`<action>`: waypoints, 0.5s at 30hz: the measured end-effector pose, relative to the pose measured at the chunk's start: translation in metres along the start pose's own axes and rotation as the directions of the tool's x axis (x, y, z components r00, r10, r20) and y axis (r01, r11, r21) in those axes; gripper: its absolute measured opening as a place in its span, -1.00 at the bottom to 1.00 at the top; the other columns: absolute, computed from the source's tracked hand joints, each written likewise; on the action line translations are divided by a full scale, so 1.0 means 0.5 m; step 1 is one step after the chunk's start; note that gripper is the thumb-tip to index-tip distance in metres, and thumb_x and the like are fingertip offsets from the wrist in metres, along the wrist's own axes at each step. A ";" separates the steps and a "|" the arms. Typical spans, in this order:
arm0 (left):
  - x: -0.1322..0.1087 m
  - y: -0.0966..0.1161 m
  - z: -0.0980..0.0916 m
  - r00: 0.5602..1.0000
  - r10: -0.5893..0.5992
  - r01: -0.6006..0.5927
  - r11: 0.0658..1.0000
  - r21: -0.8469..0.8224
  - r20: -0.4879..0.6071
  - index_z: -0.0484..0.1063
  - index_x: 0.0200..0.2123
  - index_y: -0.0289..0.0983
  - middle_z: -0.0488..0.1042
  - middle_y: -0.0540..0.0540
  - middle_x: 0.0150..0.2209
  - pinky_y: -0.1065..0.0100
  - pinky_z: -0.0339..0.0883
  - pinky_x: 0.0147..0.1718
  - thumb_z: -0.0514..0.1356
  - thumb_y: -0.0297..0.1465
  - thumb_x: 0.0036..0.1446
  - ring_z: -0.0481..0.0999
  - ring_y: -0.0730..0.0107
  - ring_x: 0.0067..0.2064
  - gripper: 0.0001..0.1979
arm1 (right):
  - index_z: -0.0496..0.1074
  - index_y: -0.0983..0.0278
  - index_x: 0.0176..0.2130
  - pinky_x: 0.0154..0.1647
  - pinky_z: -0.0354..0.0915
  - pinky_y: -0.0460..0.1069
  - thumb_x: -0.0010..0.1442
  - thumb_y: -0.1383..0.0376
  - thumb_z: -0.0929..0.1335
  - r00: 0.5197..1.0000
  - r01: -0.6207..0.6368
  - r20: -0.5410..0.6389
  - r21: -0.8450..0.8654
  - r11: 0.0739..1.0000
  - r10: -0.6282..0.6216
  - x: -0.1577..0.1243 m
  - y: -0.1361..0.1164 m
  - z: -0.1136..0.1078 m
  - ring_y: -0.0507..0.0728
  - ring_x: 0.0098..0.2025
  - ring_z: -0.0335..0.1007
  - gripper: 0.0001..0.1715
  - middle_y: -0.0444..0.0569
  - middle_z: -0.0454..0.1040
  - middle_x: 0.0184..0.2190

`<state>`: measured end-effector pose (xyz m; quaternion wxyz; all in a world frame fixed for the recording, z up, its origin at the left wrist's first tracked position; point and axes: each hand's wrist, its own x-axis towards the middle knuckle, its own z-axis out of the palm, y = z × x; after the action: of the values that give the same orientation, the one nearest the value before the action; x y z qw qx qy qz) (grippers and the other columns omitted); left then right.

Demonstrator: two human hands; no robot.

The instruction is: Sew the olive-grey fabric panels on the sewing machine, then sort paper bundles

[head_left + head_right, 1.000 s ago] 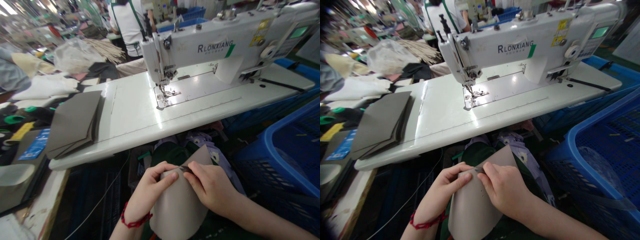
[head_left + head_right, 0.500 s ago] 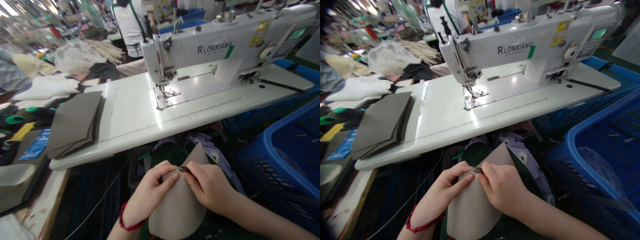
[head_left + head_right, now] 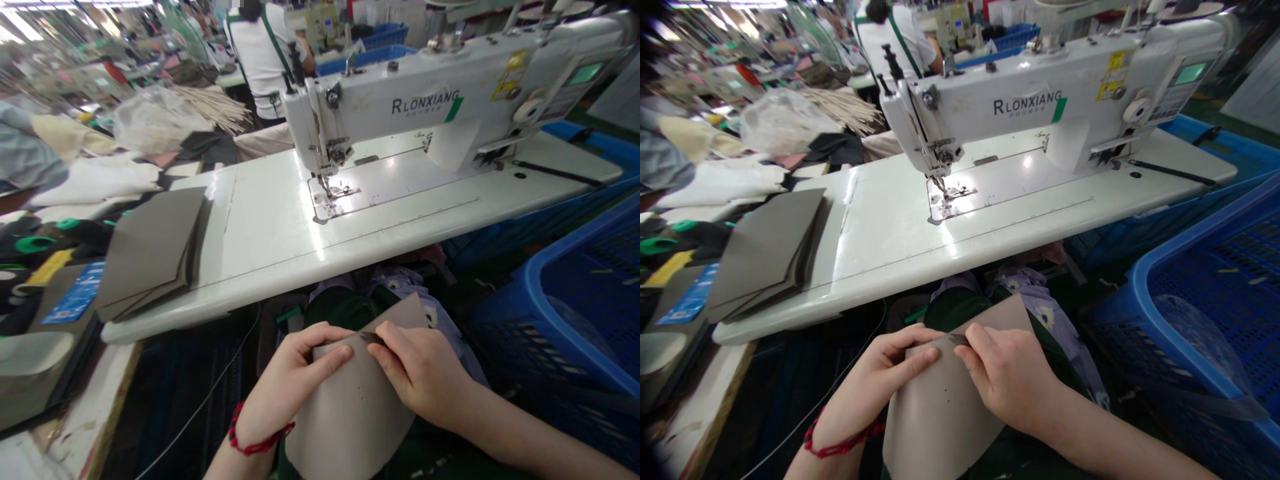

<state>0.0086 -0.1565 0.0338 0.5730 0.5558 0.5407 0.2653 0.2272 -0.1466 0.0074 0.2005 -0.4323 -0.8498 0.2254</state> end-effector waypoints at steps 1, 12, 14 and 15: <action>0.000 -0.003 0.001 1.000 0.000 0.000 1.000 0.005 -0.003 0.56 -0.07 -0.11 0.57 -0.01 -0.18 0.34 0.23 -0.08 0.22 -0.23 0.20 0.43 0.27 -0.04 -0.74 | 0.20 0.21 -0.33 -0.44 -0.06 -0.01 0.39 0.19 0.14 1.000 0.001 0.010 -0.002 1.000 -0.001 0.000 -0.001 0.000 0.05 -0.47 0.30 -0.75 -0.17 0.36 -0.51; -0.004 -0.013 0.007 1.000 0.028 -0.028 0.999 -0.018 -0.015 0.55 -0.05 -0.06 0.51 0.03 -0.23 0.40 0.21 -0.15 0.21 -0.28 0.22 0.43 0.39 -0.16 -0.76 | 0.21 0.21 -0.33 -0.44 -0.07 0.01 0.39 0.19 0.15 0.999 0.029 0.026 -0.031 0.999 -0.028 0.001 -0.009 -0.001 0.07 -0.46 0.29 -0.74 -0.16 0.36 -0.50; -0.004 -0.012 0.008 0.999 0.030 -0.031 0.999 -0.024 -0.015 0.55 -0.05 -0.06 0.51 0.02 -0.23 0.40 0.21 -0.15 0.22 -0.28 0.22 0.42 0.39 -0.17 -0.76 | 0.22 0.21 -0.34 -0.44 -0.08 0.01 0.38 0.19 0.15 0.999 0.033 0.021 -0.043 0.999 -0.032 0.002 -0.011 -0.002 0.07 -0.47 0.29 -0.74 -0.15 0.37 -0.50; -0.004 -0.012 0.008 0.999 0.030 -0.031 0.999 -0.025 -0.015 0.55 -0.05 -0.06 0.51 0.02 -0.24 0.40 0.21 -0.16 0.22 -0.28 0.22 0.42 0.39 -0.17 -0.76 | 0.22 0.22 -0.34 -0.44 -0.08 0.01 0.38 0.19 0.15 0.999 0.034 0.015 -0.048 0.998 -0.033 0.002 -0.012 -0.002 0.07 -0.47 0.29 -0.73 -0.15 0.37 -0.50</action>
<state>0.0100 -0.1612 0.0283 0.5719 0.5547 0.5329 0.2851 0.2235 -0.1484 0.0117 0.1877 -0.4210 -0.8636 0.2044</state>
